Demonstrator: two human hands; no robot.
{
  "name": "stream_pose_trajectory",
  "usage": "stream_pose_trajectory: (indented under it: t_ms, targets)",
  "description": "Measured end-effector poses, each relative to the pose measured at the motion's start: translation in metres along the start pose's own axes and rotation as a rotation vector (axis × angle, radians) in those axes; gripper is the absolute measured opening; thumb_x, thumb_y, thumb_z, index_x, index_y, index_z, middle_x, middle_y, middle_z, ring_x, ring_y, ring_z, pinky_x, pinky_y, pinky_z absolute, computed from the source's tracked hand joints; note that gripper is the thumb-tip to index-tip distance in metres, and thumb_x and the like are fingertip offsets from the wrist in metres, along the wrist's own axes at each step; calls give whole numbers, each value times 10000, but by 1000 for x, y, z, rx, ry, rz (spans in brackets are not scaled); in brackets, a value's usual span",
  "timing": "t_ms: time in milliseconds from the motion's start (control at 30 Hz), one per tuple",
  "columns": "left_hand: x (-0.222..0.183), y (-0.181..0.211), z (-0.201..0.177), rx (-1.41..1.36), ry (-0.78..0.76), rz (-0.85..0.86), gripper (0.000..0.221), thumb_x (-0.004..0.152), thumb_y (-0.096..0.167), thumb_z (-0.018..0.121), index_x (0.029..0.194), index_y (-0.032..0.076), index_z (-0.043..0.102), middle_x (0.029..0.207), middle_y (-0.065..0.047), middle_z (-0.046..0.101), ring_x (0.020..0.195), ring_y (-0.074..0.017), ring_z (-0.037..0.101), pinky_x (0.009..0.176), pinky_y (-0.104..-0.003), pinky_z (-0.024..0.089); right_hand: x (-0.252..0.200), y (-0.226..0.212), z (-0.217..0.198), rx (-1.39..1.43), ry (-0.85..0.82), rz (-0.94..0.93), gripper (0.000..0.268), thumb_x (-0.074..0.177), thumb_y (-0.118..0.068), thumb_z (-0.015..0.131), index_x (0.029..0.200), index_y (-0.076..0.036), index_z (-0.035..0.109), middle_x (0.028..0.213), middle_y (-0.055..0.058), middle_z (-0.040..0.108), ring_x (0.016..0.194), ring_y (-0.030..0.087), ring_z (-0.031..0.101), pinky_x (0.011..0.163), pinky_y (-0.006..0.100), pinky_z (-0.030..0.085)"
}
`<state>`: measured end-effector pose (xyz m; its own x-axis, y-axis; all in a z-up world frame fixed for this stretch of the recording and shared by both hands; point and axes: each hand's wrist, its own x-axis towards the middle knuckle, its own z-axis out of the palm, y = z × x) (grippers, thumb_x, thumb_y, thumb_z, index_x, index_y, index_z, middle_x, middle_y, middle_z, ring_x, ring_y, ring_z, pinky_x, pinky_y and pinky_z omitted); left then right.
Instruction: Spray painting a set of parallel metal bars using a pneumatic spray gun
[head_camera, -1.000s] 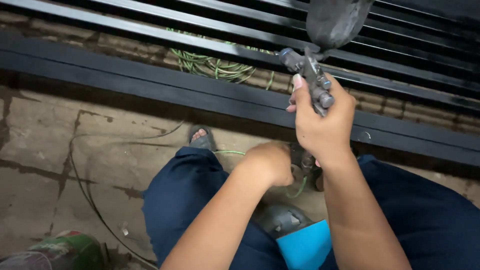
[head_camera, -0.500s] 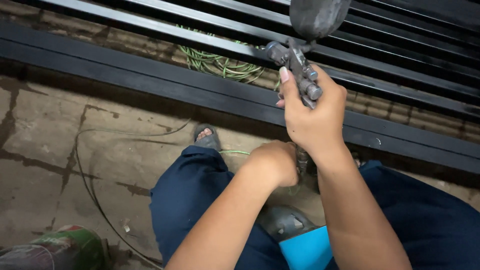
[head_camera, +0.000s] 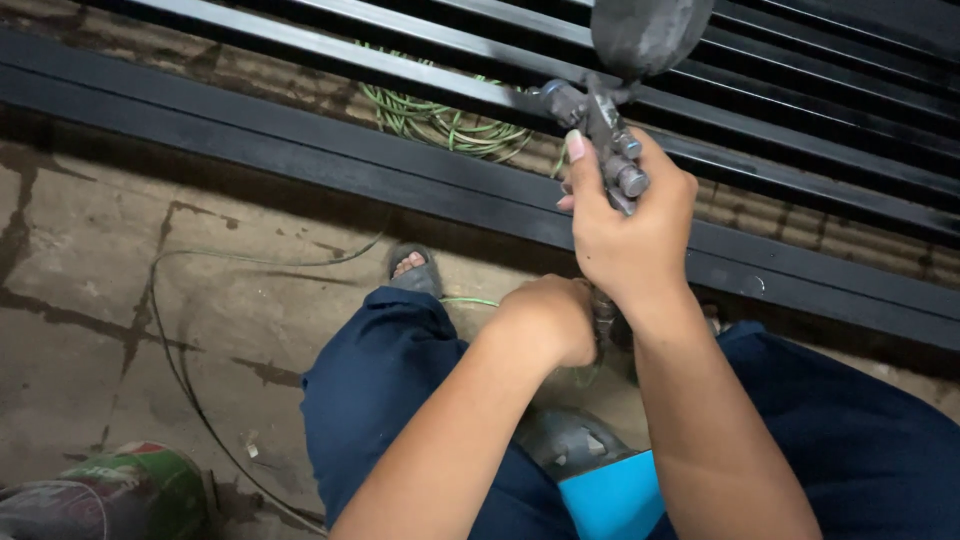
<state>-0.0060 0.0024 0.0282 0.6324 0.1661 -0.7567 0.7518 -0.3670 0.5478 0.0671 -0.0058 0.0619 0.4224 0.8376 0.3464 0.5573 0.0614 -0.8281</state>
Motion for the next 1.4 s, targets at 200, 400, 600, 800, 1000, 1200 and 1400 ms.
stream_pose_trajectory:
  t_ms: [200,400,600,800,1000,1200,1400]
  targets:
    - [0,9,1,36,-26,10,687,855,106,587,1508,-65,463,1164,-292,721,1034,-462,730,740,-563,638,-7,14,-11,-33,38,54,260,1081,-37,609,830,13,651,664,158,696,644,222,740,582,354,597]
    - [3,11,1,35,-58,21,723,862,107,625,1539,-53,431,1220,-295,699,1080,-458,715,766,-583,627,-12,18,-22,-63,88,79,267,1085,-47,615,835,26,670,681,175,703,672,251,756,586,360,598]
    - [-8,15,1,57,-8,65,531,830,108,627,1328,-75,649,1117,-260,744,1054,-427,735,778,-538,634,-19,22,-35,-91,126,100,254,1089,-48,613,855,36,668,684,187,699,677,253,748,595,377,592]
    - [-4,11,7,69,32,97,484,825,126,609,1261,-66,693,1084,-247,756,1043,-407,743,802,-516,638,-16,24,-42,-125,133,95,282,1102,-64,622,844,36,675,705,196,709,664,251,749,591,374,602]
    - [4,9,7,32,50,59,603,816,121,648,1382,-83,597,1110,-265,739,1042,-405,743,772,-517,633,-9,17,-30,-93,110,72,275,1093,-55,624,834,29,662,673,187,700,670,251,761,588,365,599]
    - [7,9,3,-3,33,40,543,826,103,635,1334,-88,636,1032,-277,749,942,-436,757,692,-518,633,-2,5,-19,-73,56,31,285,1088,-45,615,816,33,654,644,187,688,655,258,758,560,351,590]
    - [-3,6,-1,-17,8,40,668,853,77,608,1485,-95,473,1154,-319,711,1025,-470,730,740,-573,626,4,5,-10,-53,36,29,247,1075,-42,616,849,38,674,644,182,691,654,246,760,548,344,596]
